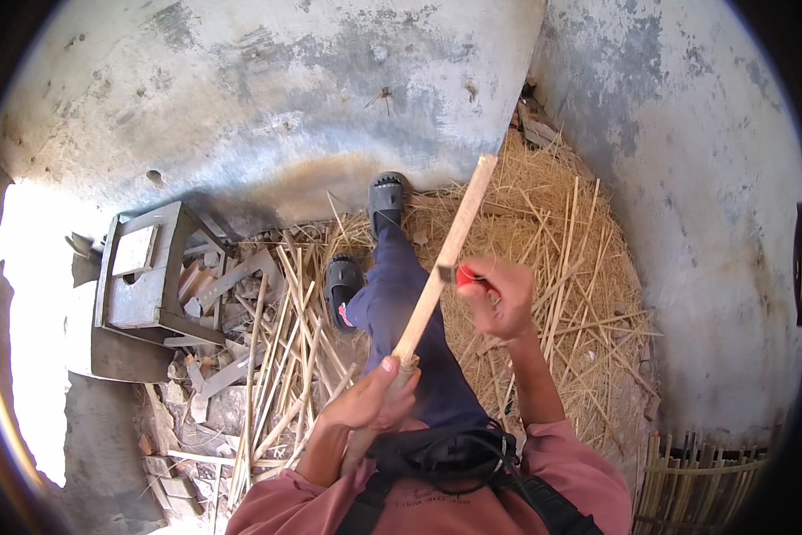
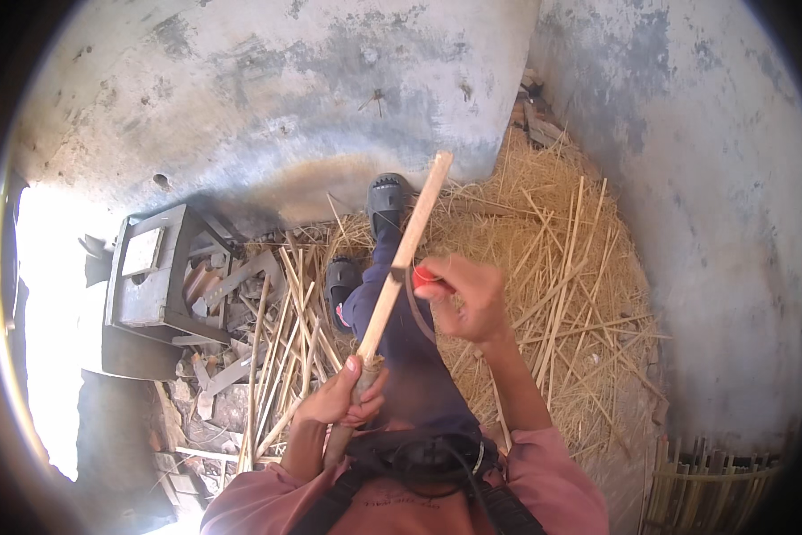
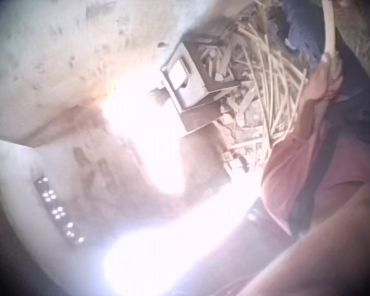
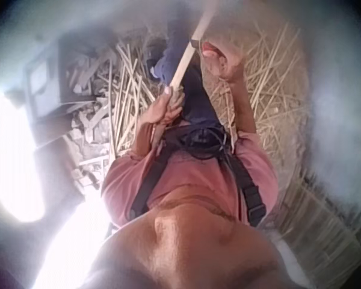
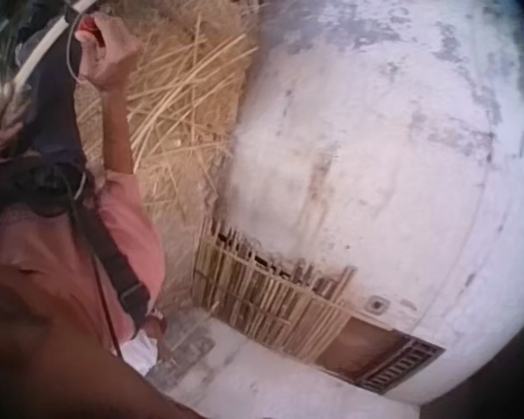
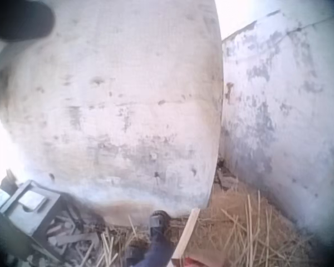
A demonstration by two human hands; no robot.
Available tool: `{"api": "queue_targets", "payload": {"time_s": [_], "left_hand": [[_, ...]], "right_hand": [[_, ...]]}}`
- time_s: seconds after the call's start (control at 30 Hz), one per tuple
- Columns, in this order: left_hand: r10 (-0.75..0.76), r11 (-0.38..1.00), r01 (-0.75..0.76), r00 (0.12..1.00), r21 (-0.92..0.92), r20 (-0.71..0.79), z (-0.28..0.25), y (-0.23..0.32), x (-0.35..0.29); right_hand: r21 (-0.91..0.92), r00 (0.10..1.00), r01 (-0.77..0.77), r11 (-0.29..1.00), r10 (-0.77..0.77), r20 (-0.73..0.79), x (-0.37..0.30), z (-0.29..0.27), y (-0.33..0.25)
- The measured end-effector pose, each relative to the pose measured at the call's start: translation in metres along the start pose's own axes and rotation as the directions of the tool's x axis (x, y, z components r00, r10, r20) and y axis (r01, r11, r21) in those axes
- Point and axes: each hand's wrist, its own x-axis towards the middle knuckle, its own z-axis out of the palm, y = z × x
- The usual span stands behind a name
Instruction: The person uses a utility knife to carve and smooth the edges of a long bamboo strip.
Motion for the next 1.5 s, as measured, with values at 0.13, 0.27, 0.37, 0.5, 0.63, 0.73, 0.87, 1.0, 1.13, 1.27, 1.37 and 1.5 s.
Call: {"api": "queue_targets", "payload": {"time_s": [0.13,0.27,0.37,0.5,0.63,0.73,0.87,1.0,1.13,1.27,1.37,1.5], "left_hand": [[-0.044,0.995,0.050,0.996,0.081,-0.077,0.014,0.006,-0.001],[-0.047,0.997,0.050,0.998,0.066,-0.052,0.011,0.004,-0.001],[-0.054,0.997,0.057,0.997,0.044,-0.056,0.011,0.007,0.005],[0.025,0.999,-0.027,0.995,0.021,0.093,0.013,-0.002,-0.006],[0.042,0.997,-0.030,0.985,0.069,-0.168,-0.004,-0.006,-0.006],[0.047,0.997,-0.037,0.987,0.063,-0.157,-0.011,-0.003,0.003],[0.099,0.994,-0.091,0.983,0.055,-0.153,-0.020,0.000,-0.001],[0.096,0.993,-0.083,0.983,0.087,-0.159,-0.017,0.006,0.004],[0.122,0.983,-0.104,0.986,0.153,-0.116,-0.015,0.008,0.010],[0.150,0.988,-0.149,0.989,0.051,-0.018,-0.021,0.003,0.009],[0.113,0.982,-0.097,0.989,0.162,-0.091,-0.009,0.010,0.010],[0.138,0.984,-0.122,0.983,0.131,-0.120,0.004,0.021,0.009]], "right_hand": [[-0.045,0.993,-0.045,0.998,0.040,-0.113,0.018,-0.010,0.022],[-0.052,0.976,-0.111,0.992,0.099,-0.192,0.037,-0.015,0.039],[-0.056,0.942,-0.204,0.977,0.180,-0.284,0.041,-0.015,0.064],[0.002,0.728,-0.583,0.812,0.524,-0.443,0.047,-0.052,0.137],[-0.152,0.647,-0.762,0.630,0.728,-0.228,0.001,-0.070,0.189],[-0.755,0.396,-0.547,0.362,0.906,0.147,-0.083,-0.100,0.247],[-0.758,0.283,-0.607,0.240,0.956,0.075,-0.109,-0.085,0.218],[-0.196,0.651,-0.747,0.636,0.759,-0.020,-0.075,-0.050,0.137],[0.147,0.855,-0.518,0.843,0.512,0.076,-0.043,-0.014,0.054],[0.218,0.962,-0.218,0.951,0.172,0.211,-0.031,0.002,-0.003],[0.159,0.963,-0.008,0.987,-0.036,0.267,-0.025,0.012,-0.020],[0.128,0.955,0.075,0.989,-0.108,0.276,-0.026,0.022,-0.025]]}}
